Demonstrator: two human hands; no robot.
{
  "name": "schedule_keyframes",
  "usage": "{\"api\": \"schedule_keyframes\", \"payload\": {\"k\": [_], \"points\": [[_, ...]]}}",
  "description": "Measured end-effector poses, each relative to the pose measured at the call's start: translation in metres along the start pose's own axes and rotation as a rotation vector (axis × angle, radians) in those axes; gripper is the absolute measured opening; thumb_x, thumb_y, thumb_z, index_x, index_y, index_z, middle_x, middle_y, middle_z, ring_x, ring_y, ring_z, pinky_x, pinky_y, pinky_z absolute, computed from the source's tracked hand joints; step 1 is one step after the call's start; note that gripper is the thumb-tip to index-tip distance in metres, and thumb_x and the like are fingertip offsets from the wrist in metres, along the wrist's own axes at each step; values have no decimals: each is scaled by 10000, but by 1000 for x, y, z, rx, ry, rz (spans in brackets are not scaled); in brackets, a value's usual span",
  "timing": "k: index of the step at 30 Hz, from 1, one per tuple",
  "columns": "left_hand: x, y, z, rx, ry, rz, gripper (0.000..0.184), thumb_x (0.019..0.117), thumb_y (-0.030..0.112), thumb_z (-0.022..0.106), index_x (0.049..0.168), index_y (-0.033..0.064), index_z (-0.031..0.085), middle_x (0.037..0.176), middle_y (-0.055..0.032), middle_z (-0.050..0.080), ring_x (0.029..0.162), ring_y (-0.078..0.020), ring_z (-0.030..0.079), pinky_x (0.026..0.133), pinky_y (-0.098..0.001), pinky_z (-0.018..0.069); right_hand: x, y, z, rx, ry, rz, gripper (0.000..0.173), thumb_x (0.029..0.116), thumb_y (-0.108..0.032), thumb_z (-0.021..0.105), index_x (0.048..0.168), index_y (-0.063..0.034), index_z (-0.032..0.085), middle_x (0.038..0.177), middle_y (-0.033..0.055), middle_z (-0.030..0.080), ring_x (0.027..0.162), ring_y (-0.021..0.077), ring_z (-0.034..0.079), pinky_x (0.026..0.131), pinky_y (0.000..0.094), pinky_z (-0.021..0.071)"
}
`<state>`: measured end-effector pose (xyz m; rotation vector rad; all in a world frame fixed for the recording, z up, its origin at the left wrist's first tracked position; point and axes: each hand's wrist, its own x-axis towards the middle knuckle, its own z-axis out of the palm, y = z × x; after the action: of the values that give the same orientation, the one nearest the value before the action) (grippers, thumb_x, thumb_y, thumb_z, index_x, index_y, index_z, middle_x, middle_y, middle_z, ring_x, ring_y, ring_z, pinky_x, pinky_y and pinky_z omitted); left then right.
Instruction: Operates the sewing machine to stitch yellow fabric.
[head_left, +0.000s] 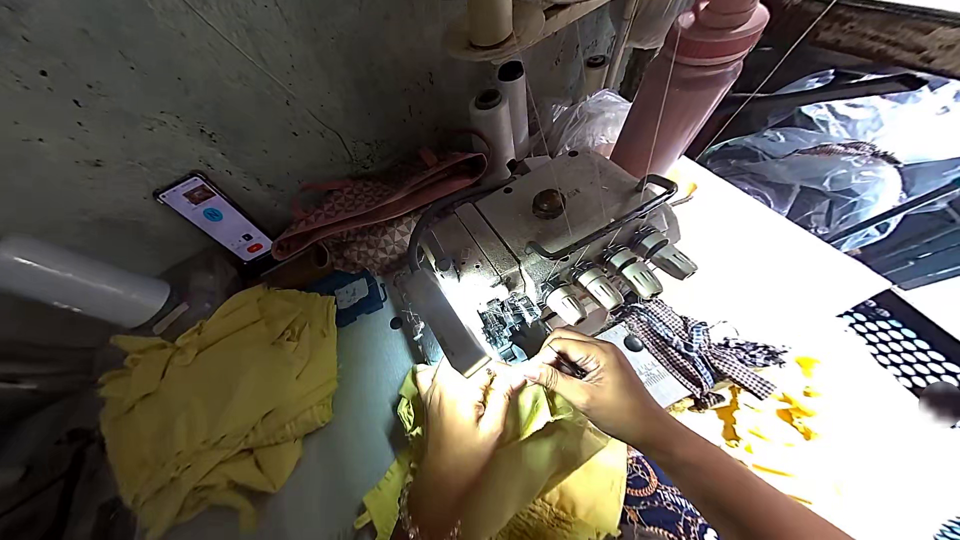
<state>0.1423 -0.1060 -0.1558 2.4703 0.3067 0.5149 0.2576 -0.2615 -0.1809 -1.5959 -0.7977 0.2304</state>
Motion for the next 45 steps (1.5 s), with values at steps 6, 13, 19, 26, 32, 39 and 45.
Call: {"api": "schedule_keyframes", "payload": {"k": [6, 13, 19, 26, 32, 39, 45], "points": [[-6, 14, 12, 157, 210, -60, 220, 950, 278, 563, 863, 144, 715, 852, 20, 676, 896, -129, 615, 913, -431, 361, 5, -1, 9, -148, 89, 37, 182, 821, -246, 699, 710, -123, 622, 657, -97, 526, 575, -80, 420, 517, 106, 320], [-2, 17, 17, 234, 208, -107, 244, 962, 280, 492, 884, 134, 671, 855, -20, 641, 913, -189, 606, 848, -462, 352, 4, -3, 11, -404, 133, -40, 258, 866, -344, 657, 754, -112, 645, 596, -37, 525, 525, 36, 460, 481, 226, 348], [4, 21, 19, 304, 133, -250, 345, 973, 355, 424, 939, 113, 668, 1144, -177, 637, 1167, -419, 545, 948, -618, 330, 8, -1, 13, -506, 199, -93, 283, 860, -340, 669, 737, -86, 654, 577, 2, 541, 498, 84, 475, 465, 258, 347], [13, 22, 21, 343, 62, -368, 486, 978, 359, 427, 1183, 1, 686, 1393, -343, 510, 1274, -544, 465, 1008, -640, 346, 14, 1, 18, -704, 284, -224, 276, 874, -308, 641, 776, -65, 729, 609, 73, 652, 503, 187, 617, 423, 343, 409], [12, -1, 2, 58, -30, -332, 614, 844, 478, 573, 1257, 25, 614, 1427, -241, 509, 1381, -374, 403, 1099, -600, 243, 9, 10, -2, -229, 46, -110, 209, 906, -280, 666, 997, -115, 757, 847, -32, 735, 715, -23, 634, 635, 171, 522], [13, 0, 6, 173, -41, -337, 529, 852, 501, 549, 1170, 89, 644, 1381, -190, 534, 1351, -360, 430, 1073, -588, 281, 15, 1, -5, -411, 25, -118, 275, 875, -377, 660, 900, -139, 796, 760, -6, 731, 661, 65, 655, 577, 292, 509], [15, 4, 6, 230, -48, -339, 517, 869, 487, 530, 1167, 80, 647, 1379, -203, 538, 1317, -370, 462, 1038, -582, 318, 17, -5, -3, -493, 34, -84, 289, 857, -383, 666, 843, -119, 781, 684, 20, 686, 593, 119, 623, 527, 344, 477]]}}
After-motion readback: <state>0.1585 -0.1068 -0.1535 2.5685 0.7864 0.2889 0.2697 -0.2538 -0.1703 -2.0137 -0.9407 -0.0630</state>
